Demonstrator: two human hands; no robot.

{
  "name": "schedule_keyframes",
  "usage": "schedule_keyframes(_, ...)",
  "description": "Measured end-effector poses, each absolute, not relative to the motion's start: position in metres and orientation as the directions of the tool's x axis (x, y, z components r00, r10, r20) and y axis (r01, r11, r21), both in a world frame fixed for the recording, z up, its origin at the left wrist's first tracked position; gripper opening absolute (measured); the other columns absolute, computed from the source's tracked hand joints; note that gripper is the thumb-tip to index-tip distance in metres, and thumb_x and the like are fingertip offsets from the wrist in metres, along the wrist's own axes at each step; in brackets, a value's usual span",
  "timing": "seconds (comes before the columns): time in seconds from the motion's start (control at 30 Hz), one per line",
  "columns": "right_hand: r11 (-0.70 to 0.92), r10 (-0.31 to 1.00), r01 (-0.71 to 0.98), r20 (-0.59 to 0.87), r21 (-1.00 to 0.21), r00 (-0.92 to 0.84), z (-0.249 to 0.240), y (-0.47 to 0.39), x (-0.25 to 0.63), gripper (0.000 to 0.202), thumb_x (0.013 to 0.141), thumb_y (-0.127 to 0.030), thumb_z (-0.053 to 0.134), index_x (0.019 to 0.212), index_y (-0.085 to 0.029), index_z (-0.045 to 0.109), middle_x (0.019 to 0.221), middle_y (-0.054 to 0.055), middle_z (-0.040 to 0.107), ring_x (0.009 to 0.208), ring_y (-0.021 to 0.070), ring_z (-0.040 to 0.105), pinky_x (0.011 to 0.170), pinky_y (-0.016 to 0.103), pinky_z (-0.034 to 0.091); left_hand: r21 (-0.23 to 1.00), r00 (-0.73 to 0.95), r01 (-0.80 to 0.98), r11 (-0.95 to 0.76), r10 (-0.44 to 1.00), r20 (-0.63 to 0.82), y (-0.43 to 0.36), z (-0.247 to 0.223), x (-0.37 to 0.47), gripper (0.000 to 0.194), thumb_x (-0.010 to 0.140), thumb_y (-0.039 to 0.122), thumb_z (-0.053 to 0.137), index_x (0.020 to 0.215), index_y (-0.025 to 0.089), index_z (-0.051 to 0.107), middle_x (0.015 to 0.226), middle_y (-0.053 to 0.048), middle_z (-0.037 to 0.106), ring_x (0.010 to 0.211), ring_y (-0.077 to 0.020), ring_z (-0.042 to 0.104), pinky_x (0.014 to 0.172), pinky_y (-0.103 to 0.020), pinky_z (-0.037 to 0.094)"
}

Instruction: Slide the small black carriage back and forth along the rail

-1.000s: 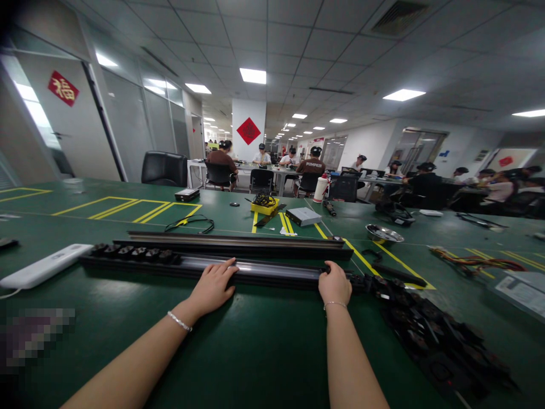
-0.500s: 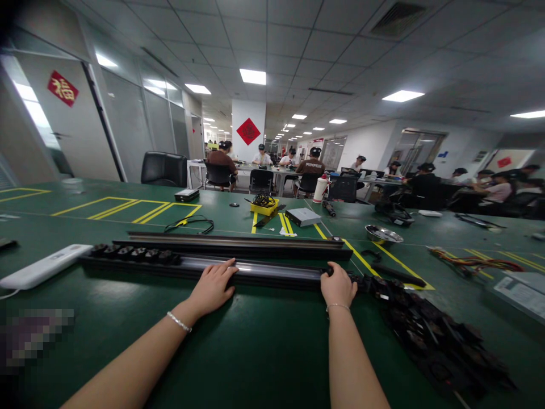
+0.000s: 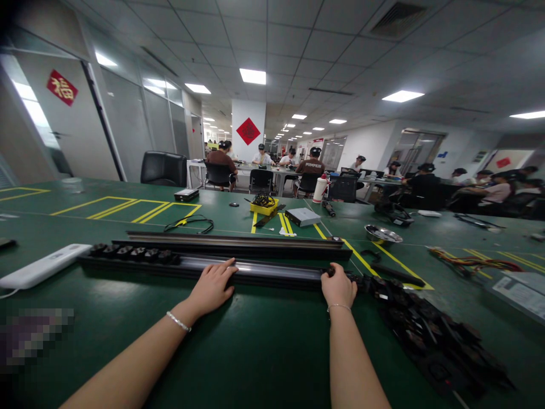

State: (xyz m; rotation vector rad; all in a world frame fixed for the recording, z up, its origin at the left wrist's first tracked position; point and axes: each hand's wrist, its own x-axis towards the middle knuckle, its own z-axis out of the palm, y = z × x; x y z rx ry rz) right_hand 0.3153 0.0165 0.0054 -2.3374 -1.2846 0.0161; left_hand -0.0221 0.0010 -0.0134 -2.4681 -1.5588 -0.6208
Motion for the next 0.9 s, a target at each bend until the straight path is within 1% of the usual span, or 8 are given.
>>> schedule_keyframes(0.17,-0.447,0.806,0.811,0.223,-0.376,0.548,0.009,0.015,0.316,0.042,0.076,-0.032,0.041,0.116,-0.023,0.051,0.093,0.007,0.065,0.091,0.0228,0.059,0.089,0.039,0.036,0.089,0.37,0.893,-0.442,0.832,0.413,0.001,-0.013,-0.022,0.044,0.072,0.027,0.052,0.115,0.026,0.048,0.136,-0.004,0.041,0.117,-0.022,0.043,0.098,-0.04,0.029)
schedule_keyframes(0.3,-0.433,0.826,0.83,0.212,-0.352,0.522,0.01,0.016,0.319,0.042,0.077,-0.034,0.041,0.116,-0.024,0.052,0.096,0.008,0.065,0.092,0.0234,0.059,0.083,0.035,0.04,0.086,0.371,0.893,-0.442,0.83,0.417,0.002,-0.014,-0.022,0.044,0.071,0.027,0.053,0.115,0.026,0.048,0.137,-0.004,0.041,0.117,-0.0221,0.043,0.098,-0.04,0.029)
schedule_keyframes(0.53,-0.44,0.832,0.824,0.183,-0.357,0.524,0.013,0.016,0.321,0.042,0.077,-0.033,0.042,0.117,-0.025,0.051,0.102,0.007,0.063,0.095,0.0244,0.058,0.083,0.037,0.041,0.076,0.372,0.894,-0.441,0.828,0.419,0.001,-0.014,-0.023,0.044,0.072,0.027,0.052,0.116,0.026,0.048,0.136,-0.004,0.042,0.117,-0.0216,0.043,0.098,-0.039,0.029)
schedule_keyframes(0.67,-0.45,0.832,0.815,0.16,-0.364,0.531,0.014,0.016,0.322,0.042,0.077,-0.034,0.041,0.117,-0.025,0.051,0.103,0.007,0.063,0.096,0.0243,0.057,0.084,0.037,0.04,0.078,0.367,0.897,-0.435,0.832,0.416,0.001,-0.013,-0.022,0.044,0.071,0.027,0.052,0.115,0.026,0.048,0.136,-0.003,0.041,0.117,-0.0216,0.043,0.098,-0.039,0.029)
schedule_keyframes(0.9,-0.442,0.844,0.824,0.146,-0.355,0.516,0.014,0.018,0.328,0.042,0.076,-0.034,0.043,0.117,-0.026,0.051,0.103,0.006,0.063,0.097,0.0248,0.057,0.082,0.038,0.041,0.09,0.368,0.894,-0.438,0.835,0.41,0.0,-0.012,-0.021,0.044,0.071,0.026,0.052,0.115,0.027,0.048,0.137,-0.004,0.041,0.117,-0.0217,0.043,0.098,-0.039,0.028)
